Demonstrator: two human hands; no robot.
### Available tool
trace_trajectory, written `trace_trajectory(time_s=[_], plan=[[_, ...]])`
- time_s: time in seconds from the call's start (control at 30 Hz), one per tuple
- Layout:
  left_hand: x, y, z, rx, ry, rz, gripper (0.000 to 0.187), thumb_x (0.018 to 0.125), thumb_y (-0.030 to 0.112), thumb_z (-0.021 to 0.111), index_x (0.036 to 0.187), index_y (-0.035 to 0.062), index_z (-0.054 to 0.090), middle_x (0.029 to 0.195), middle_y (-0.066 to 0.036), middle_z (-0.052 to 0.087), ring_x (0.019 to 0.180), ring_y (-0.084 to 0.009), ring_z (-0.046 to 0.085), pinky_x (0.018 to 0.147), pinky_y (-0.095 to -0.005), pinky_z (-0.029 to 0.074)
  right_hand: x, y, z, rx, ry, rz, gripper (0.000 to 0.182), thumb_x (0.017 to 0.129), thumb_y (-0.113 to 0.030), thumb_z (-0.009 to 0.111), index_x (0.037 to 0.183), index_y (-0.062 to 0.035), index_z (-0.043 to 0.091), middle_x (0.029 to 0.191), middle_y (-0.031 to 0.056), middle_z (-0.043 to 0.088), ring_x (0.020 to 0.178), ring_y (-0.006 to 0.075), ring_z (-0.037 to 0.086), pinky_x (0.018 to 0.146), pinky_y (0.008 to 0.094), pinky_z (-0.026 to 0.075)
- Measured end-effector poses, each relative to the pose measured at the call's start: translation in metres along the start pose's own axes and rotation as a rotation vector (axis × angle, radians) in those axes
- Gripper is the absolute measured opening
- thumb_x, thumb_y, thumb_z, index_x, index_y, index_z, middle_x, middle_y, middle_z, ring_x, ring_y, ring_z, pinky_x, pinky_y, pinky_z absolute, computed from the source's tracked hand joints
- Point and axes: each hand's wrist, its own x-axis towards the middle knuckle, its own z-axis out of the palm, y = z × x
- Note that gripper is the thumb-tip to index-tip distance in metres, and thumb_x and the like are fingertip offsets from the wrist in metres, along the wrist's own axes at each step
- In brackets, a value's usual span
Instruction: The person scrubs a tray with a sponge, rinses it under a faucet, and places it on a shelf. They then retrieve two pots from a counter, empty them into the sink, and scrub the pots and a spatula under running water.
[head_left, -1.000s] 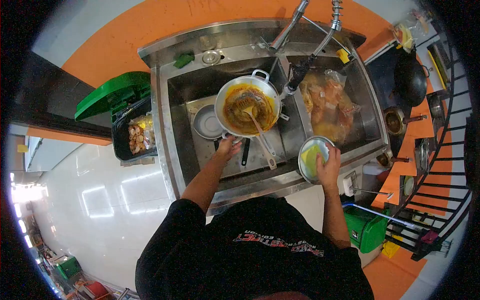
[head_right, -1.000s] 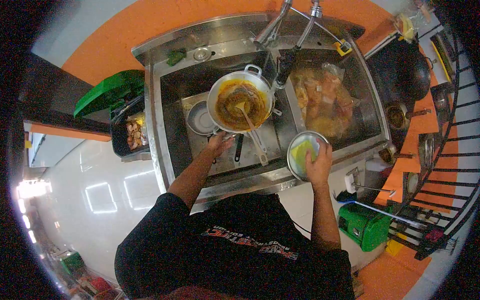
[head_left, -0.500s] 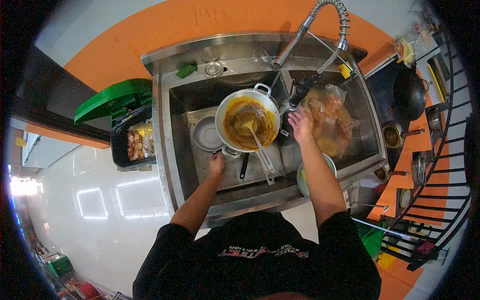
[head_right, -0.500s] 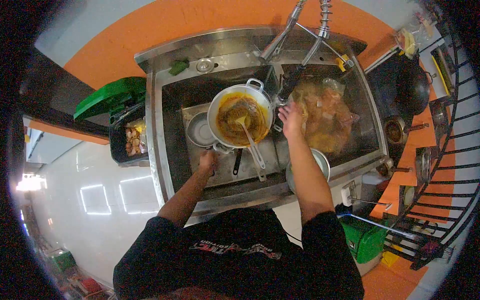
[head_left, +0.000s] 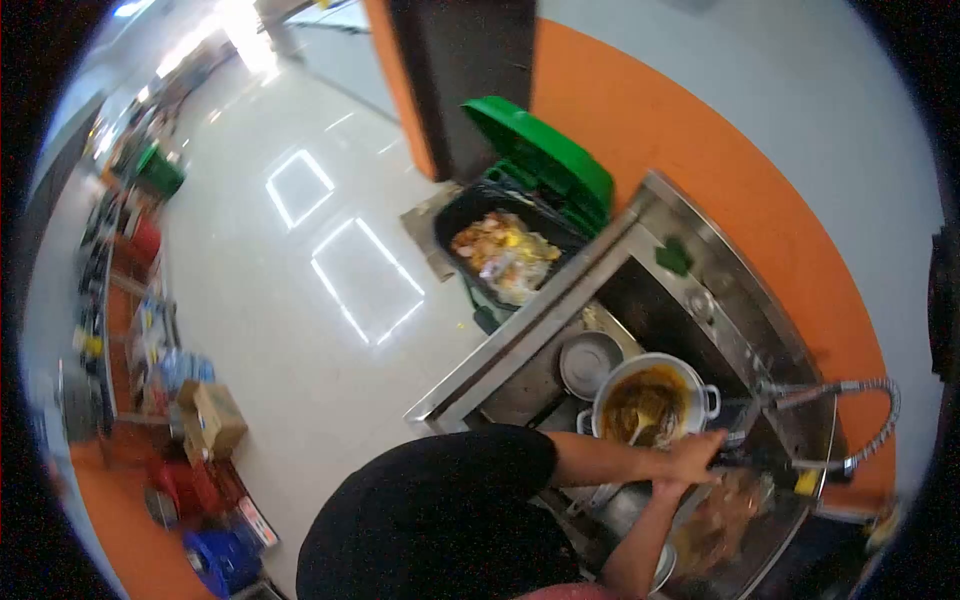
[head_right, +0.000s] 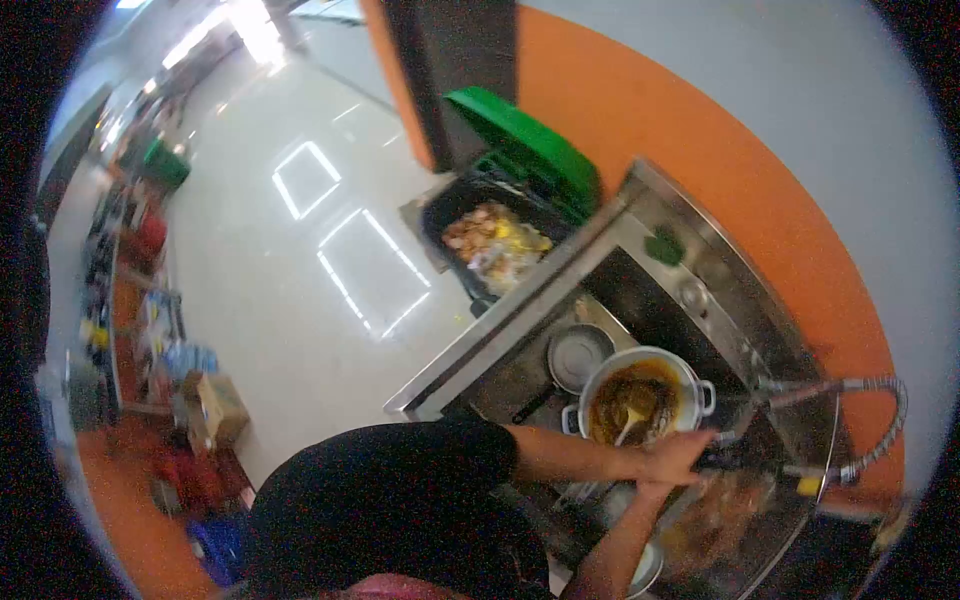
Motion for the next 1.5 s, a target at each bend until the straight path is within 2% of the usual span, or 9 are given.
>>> trace_trajectory(time_s=[0.5, 0.77, 0.9, 0.97, 1.03, 1.07, 1.17, 1.27, 1.5], plan=[[-0.011, -0.005, -0.002, 0.022, -0.007, 0.168, 0.052, 0.078, 0.039, 0.072, 0.121, 0.0134, 0.059, 0.08, -0.016, 0.063, 0.08, -0.0357, 0.063, 0.072, -0.0475, 0.049, 0.0, 0.041, 0.029, -0.019, 0.101, 0.071, 0.067, 0.091, -0.058, 0.042, 0.133, -0.0049, 0.046, 0.127, 0.0124, 0.053, 0.117, 0.0291, 0.051, 0.103, 0.0412, 0.04], [0.014, -0.019, -0.009, -0.08, -0.177, 0.223, 0.053, 0.081, 0.039, 0.07, 0.121, 0.0056, 0.058, 0.104, -0.018, 0.067, 0.094, -0.035, 0.065, 0.085, -0.0428, 0.05, -0.008, -0.003, 0.024, 0.119, 0.041, -0.065, 0.068, 0.092, -0.06, 0.041, 0.131, -0.0049, 0.048, 0.125, 0.0122, 0.055, 0.116, 0.0287, 0.053, 0.102, 0.0404, 0.04], [0.032, -0.069, 0.022, -0.364, -0.393, -0.204, 0.066, 0.101, 0.053, 0.017, 0.131, 0.0056, 0.052, 0.119, -0.015, 0.061, 0.109, -0.0259, 0.055, 0.095, -0.0401, 0.044, -0.053, -0.044, 0.174, -0.379, 0.139, -0.513, 0.066, 0.094, -0.059, 0.037, 0.117, -0.0013, 0.056, 0.122, 0.0136, 0.057, 0.108, 0.0229, 0.055, 0.096, 0.038, 0.042], [0.035, -0.113, 0.057, -0.971, -0.372, -0.239, 0.066, 0.1, 0.057, 0.021, 0.134, 0.0092, 0.05, 0.131, -0.01, 0.054, 0.114, -0.0245, 0.052, 0.097, -0.0415, 0.042, -0.022, -0.067, 0.145, -0.78, 0.123, -0.456, 0.07, 0.093, -0.054, 0.049, 0.128, 0.0063, 0.049, 0.125, 0.0192, 0.056, 0.115, 0.0302, 0.054, 0.104, 0.0414, 0.036], [0.019, -0.103, 0.024, -0.82, -0.261, -0.616, 0.064, 0.098, 0.058, 0.03, 0.137, 0.0102, 0.045, 0.125, -0.01, 0.056, 0.1, -0.0224, 0.057, 0.092, -0.0422, 0.047, -0.048, -0.057, 0.213, -1.121, 0.635, -0.686, 0.053, 0.089, -0.038, 0.065, 0.116, 0.0058, 0.056, 0.108, 0.0128, 0.064, 0.101, 0.0248, 0.059, 0.097, 0.0365, 0.04], [0.013, -0.124, 0.042, -0.797, -0.037, -0.637, 0.05, 0.096, 0.051, 0.045, 0.115, 0.0049, 0.052, 0.088, -0.01, 0.059, 0.075, -0.0208, 0.059, 0.063, -0.0398, 0.051, -0.036, -0.063, 0.196, -0.907, 0.402, -0.587, 0.05, 0.087, -0.033, 0.068, 0.118, 0.0046, 0.055, 0.107, 0.0109, 0.063, 0.099, 0.0232, 0.06, 0.094, 0.0356, 0.042], [-0.012, -0.153, 0.014, 0.084, -0.348, 0.03, 0.033, 0.083, 0.028, 0.062, 0.11, 0.01, 0.065, 0.101, -0.012, 0.068, 0.086, -0.028, 0.067, 0.08, -0.0341, 0.052, -0.047, -0.054, 0.208, -0.451, 0.086, -0.409, 0.037, 0.087, -0.005, 0.068, 0.12, -0.0038, 0.053, 0.097, 0.0067, 0.062, 0.083, 0.017, 0.059, 0.074, 0.0297, 0.049], [0.009, -0.208, 0.063, -0.024, -0.282, -0.368, 0.027, 0.081, 0.029, 0.062, 0.102, 0.0131, 0.07, 0.096, -0.011, 0.07, 0.09, -0.0285, 0.067, 0.08, -0.0358, 0.052, -0.074, -0.037, 0.241, -0.426, 0.021, -0.344, 0.021, 0.088, -0.008, 0.066, 0.105, -0.0081, 0.055, 0.084, 0.0027, 0.055, 0.075, 0.0145, 0.054, 0.07, 0.0298, 0.046], [0.002, -0.226, 0.022, -0.506, -0.309, -0.565, 0.027, 0.077, 0.024, 0.07, 0.099, 0.0069, 0.069, 0.09, -0.01, 0.07, 0.08, -0.0244, 0.067, 0.074, -0.0367, 0.052, -0.084, -0.023, 0.29, -0.068, 0.171, -0.392, 0.026, 0.092, -0.023, 0.064, 0.076, -0.0134, 0.045, 0.06, -0.0022, 0.033, 0.057, 0.014, 0.04, 0.065, 0.0362, 0.044]])
